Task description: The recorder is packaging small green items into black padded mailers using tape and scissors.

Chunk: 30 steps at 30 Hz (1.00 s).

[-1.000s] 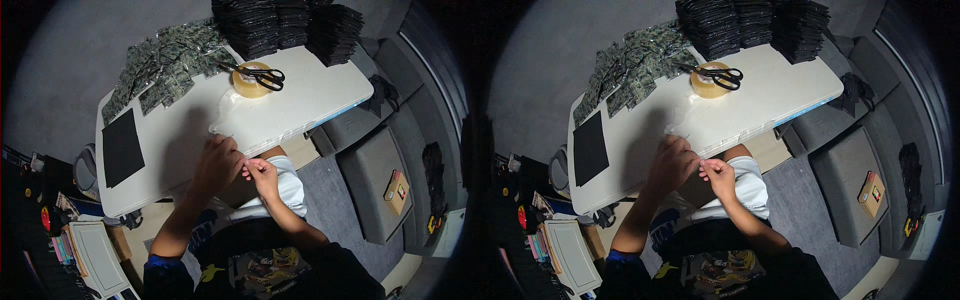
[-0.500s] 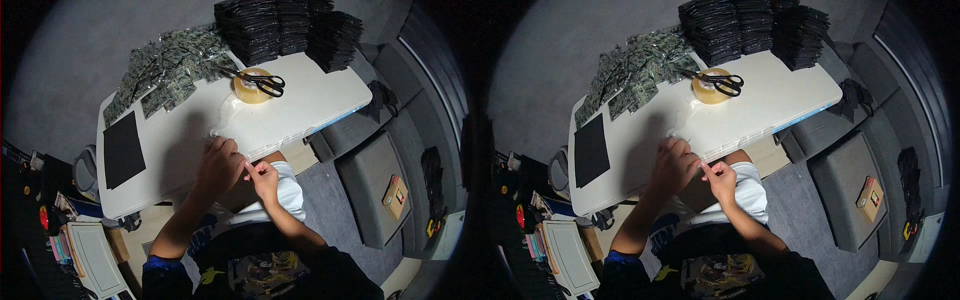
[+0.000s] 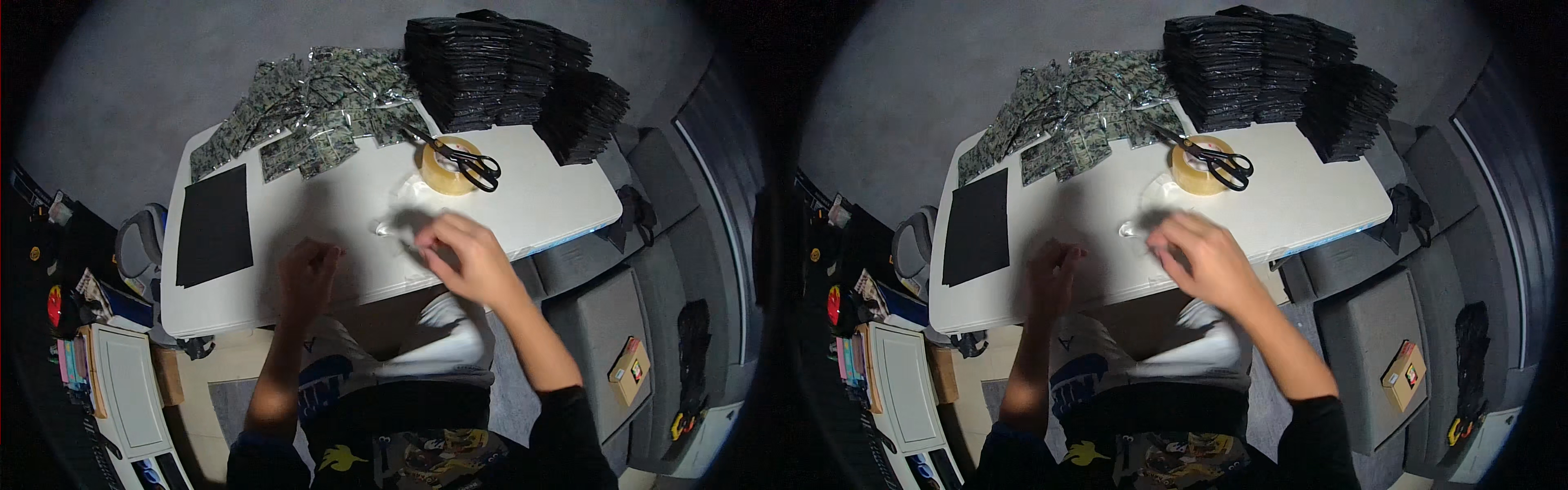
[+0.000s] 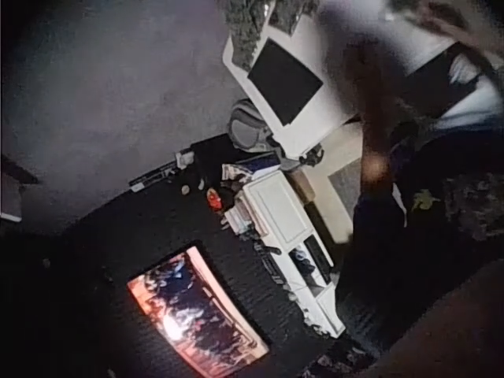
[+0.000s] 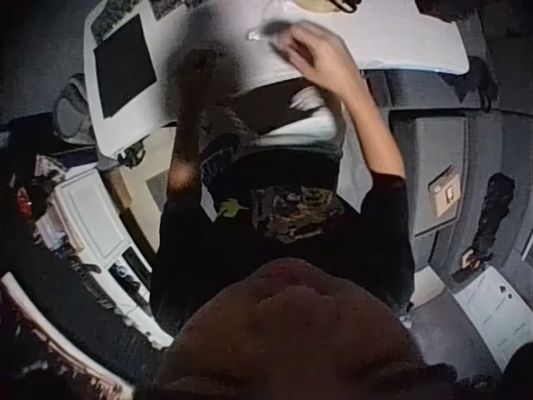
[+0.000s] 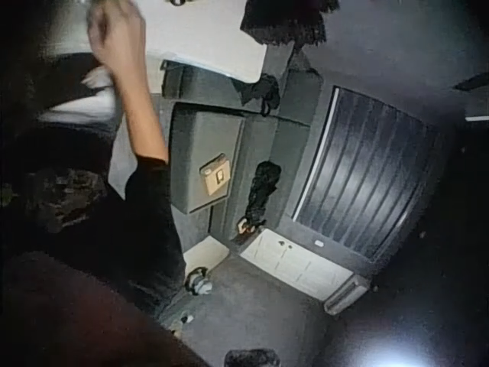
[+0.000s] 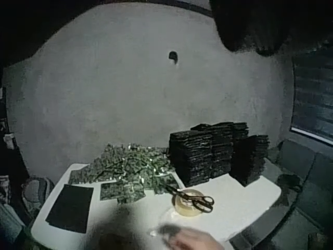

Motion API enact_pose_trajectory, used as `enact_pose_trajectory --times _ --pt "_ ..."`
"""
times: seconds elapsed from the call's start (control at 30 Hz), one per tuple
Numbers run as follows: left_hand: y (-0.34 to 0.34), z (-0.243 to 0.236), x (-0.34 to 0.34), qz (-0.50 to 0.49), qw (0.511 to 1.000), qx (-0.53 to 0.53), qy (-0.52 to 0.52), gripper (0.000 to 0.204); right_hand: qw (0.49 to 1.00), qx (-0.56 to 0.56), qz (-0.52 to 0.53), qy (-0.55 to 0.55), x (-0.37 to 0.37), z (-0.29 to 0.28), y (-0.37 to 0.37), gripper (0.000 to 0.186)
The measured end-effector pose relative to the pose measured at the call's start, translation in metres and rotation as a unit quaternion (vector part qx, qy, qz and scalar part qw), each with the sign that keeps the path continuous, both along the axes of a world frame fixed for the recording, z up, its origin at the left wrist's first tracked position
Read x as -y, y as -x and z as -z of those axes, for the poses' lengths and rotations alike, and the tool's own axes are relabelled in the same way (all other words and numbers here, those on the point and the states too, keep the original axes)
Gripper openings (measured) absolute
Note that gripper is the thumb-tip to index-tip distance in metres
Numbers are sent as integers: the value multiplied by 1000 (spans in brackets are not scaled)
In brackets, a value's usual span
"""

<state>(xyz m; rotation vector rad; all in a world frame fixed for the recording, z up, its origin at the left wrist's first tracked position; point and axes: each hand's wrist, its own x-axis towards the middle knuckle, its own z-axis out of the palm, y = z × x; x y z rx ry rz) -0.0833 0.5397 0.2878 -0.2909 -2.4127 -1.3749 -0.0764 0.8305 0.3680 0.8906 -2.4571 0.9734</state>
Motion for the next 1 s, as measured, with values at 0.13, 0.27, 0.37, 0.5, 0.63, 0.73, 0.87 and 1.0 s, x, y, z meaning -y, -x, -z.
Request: enact_pose_trajectory --times 0.13,0.27,0.37,0.5,0.63,0.73,0.87,1.0 --pt "4 13 -10 61 998 -33 -1 13 971 -103 -129 -170 15 -4 59 33" --pt "-1 2 -10 100 995 2 -22 11 951 -58 -191 -236 27 -1 77 15" --pt "2 -5 -1 96 995 6 -23 8 961 -33 -193 -197 30 -4 85 9" --pt "8 -3 8 73 993 25 -94 7 981 7 -166 -103 34 -9 87 9" --pt "10 -13 -4 57 993 -35 -97 20 992 48 -119 6 38 2 83 10" --pt "11 -19 -24 53 994 -61 -76 32 991 58 -101 60 38 9 79 12" --pt "14 -26 -49 14 998 -46 -29 40 988 84 -77 109 44 13 77 12" --pt "28 -26 -51 -26 998 -47 -32 17 987 73 -89 114 40 7 77 21"
